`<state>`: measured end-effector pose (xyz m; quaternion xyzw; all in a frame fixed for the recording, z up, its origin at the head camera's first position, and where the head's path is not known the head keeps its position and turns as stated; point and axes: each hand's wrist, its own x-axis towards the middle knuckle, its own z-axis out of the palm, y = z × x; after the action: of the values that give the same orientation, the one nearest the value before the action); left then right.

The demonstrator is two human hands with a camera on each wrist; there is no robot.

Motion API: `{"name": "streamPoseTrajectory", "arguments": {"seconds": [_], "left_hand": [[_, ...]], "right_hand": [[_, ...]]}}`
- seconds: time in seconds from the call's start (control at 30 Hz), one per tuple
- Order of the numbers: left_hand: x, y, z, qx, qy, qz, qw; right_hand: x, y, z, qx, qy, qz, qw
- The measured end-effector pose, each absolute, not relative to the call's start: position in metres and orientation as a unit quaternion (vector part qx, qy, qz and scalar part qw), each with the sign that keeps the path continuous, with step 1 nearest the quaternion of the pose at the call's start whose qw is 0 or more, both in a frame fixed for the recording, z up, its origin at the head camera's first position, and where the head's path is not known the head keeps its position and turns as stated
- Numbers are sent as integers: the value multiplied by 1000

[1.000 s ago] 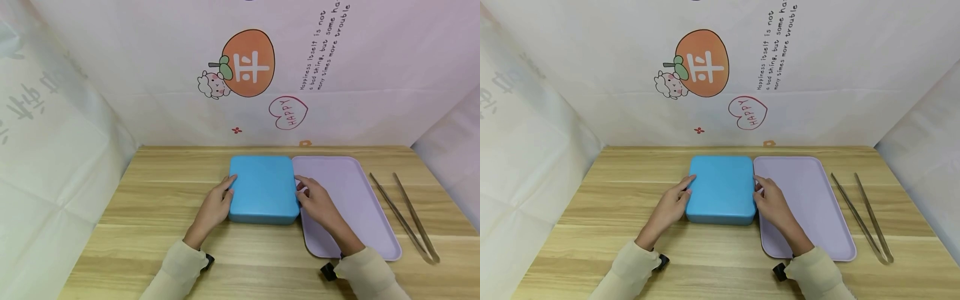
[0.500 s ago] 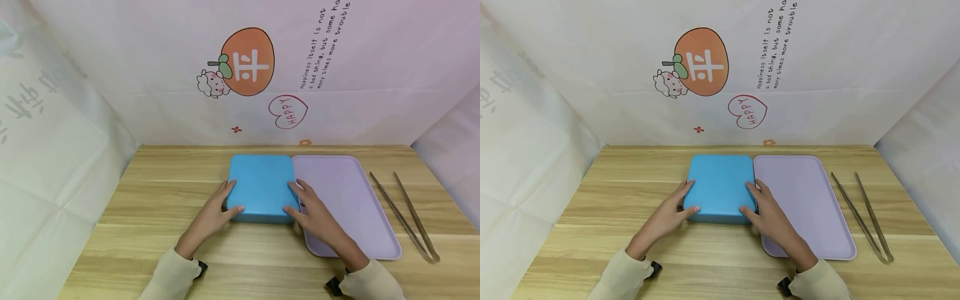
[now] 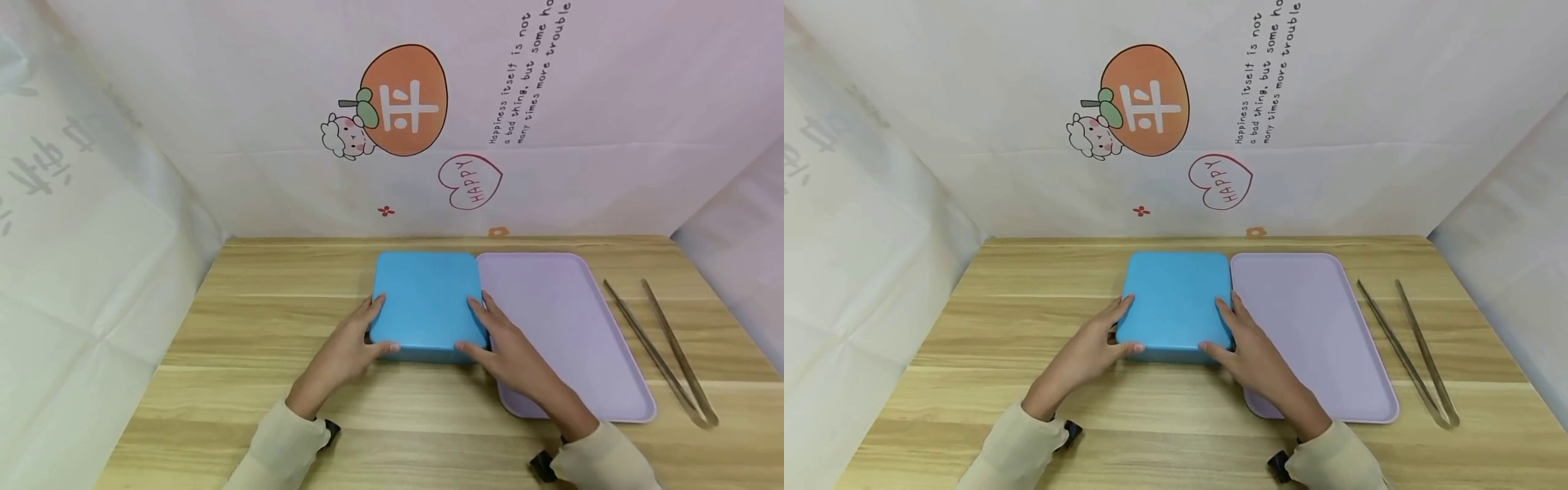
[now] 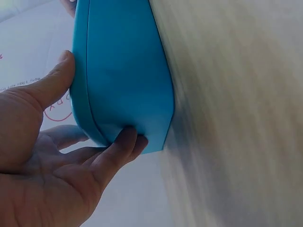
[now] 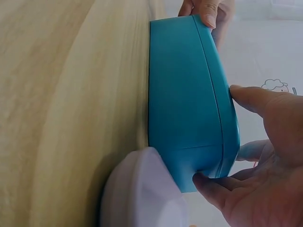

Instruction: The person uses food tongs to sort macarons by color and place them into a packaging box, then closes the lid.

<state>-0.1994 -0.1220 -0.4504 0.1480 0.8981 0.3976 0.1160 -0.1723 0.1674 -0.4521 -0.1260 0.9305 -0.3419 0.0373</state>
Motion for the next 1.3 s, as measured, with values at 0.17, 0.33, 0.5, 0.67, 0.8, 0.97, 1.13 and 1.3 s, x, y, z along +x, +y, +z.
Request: {"name": "streamPoseTrajectory", "arguments": {"seconds": [0.17,0.33,0.5,0.67,0.8,0.97,1.13,1.3], "left_hand": [[-201,-118,-449,149,910,373,106],[-202,-114,-447,146,918,356,94],[-204,-118,-442,147,916,355,112],[-208,-121,-433,158,918,339,134],[-213,-119,-427,171,926,303,149],[-229,-111,-420,193,940,242,144],[-249,-102,-415,212,946,191,153],[-260,-93,-415,208,949,171,163]], "right_hand": [[-172,164,-452,-122,936,-327,34],[-172,161,-452,-112,941,-319,25],[-177,163,-445,-118,941,-315,34],[-186,163,-432,-123,947,-296,32],[-195,157,-425,-125,956,-264,26],[-215,147,-424,-153,965,-212,10],[-235,141,-424,-157,973,-169,15],[-247,137,-428,-157,975,-156,19]]}}
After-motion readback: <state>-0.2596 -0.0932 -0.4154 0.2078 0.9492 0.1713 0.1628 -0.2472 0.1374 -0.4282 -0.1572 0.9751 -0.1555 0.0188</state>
